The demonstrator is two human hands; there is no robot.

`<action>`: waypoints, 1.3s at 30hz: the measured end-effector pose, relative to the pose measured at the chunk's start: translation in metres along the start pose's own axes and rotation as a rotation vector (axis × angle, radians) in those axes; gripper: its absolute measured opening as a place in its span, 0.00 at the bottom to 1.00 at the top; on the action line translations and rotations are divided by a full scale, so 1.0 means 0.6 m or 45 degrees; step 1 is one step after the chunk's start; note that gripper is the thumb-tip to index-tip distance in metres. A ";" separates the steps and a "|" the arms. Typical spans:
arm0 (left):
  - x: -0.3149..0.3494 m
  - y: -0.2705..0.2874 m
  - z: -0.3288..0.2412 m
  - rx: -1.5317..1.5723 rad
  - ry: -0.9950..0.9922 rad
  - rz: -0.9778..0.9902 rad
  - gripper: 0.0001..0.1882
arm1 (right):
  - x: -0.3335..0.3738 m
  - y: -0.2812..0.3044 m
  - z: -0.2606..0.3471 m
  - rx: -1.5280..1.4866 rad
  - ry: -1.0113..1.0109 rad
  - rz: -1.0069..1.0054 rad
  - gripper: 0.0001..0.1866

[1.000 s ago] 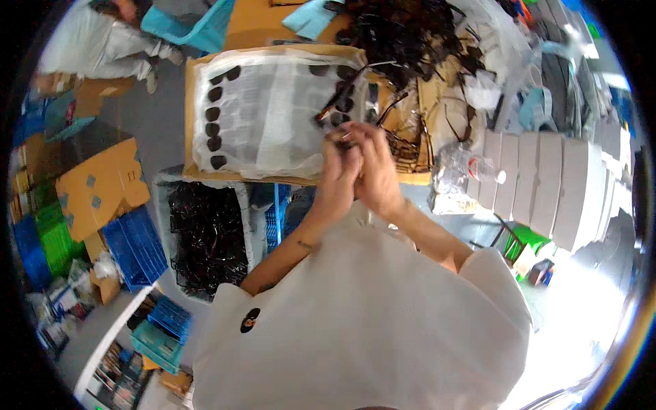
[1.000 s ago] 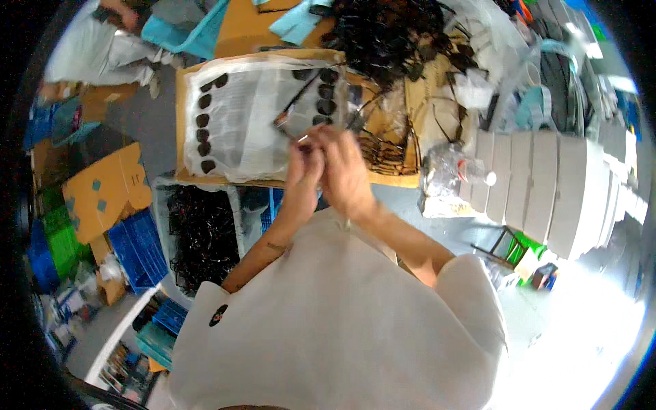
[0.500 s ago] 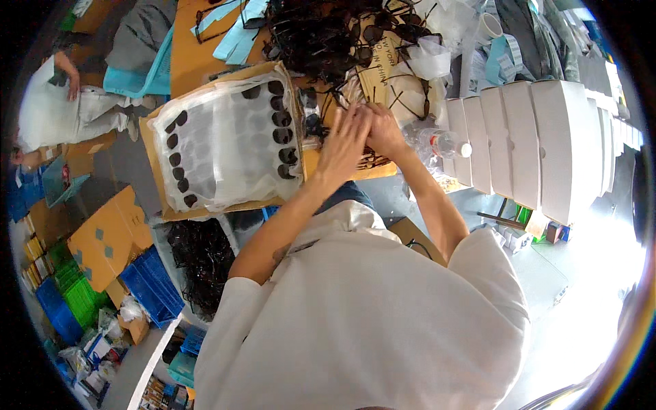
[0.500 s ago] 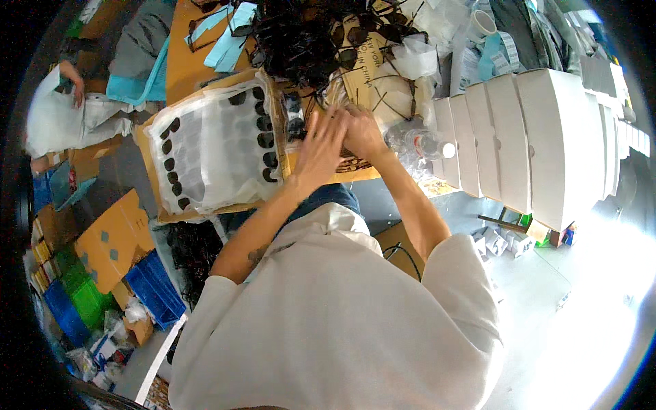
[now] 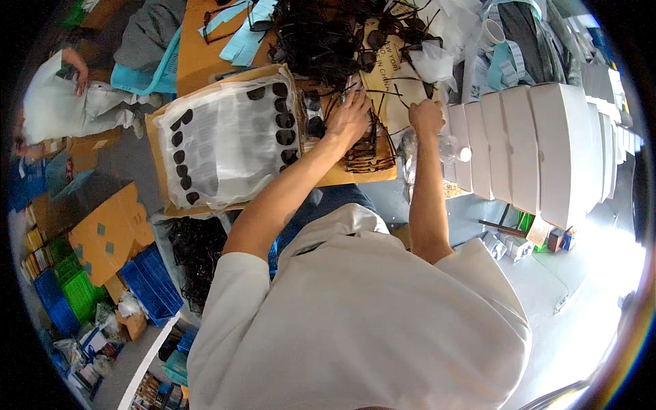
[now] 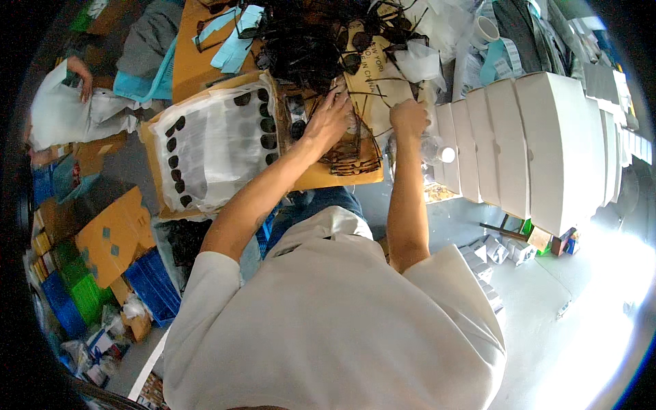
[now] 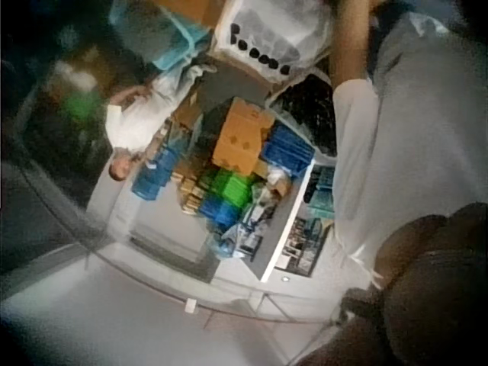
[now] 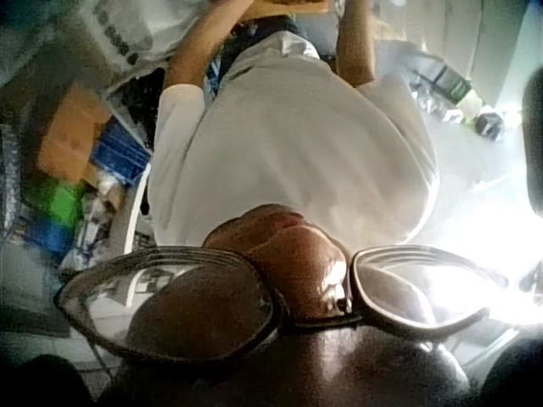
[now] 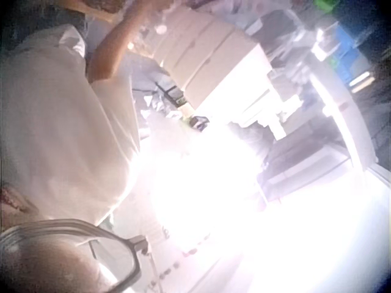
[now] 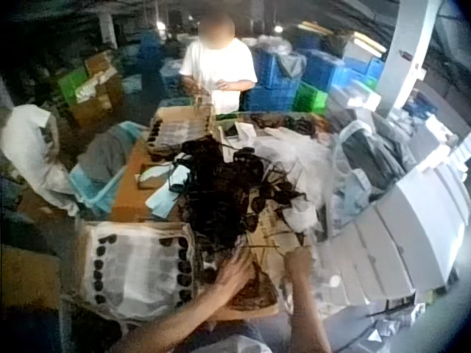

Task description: The person assembles sunglasses by picking up lenses and frames from a tray and bin, then snapping them together. The person places the completed sunglasses into a pile on the table. The person repeats this process for multiple pairs.

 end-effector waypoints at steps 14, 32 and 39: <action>0.000 0.008 -0.048 0.830 0.128 -0.260 0.15 | 0.168 0.243 0.051 -0.564 0.177 0.006 0.17; 0.311 0.071 0.174 2.755 1.142 -1.435 0.22 | 0.411 0.164 0.232 -1.912 1.240 1.088 0.26; 0.421 0.160 0.241 1.450 0.737 -1.582 0.09 | 0.472 0.057 0.275 -1.444 0.598 1.918 0.23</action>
Point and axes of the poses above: each hand's wrist, its own x-axis away from the middle knuckle, its own y-axis out of the back of the hand, z = x × y, the point moved 6 cm from there along -x, towards the middle knuckle, and after that the axes turned 9 degrees about -x, right-handed, at the moved point
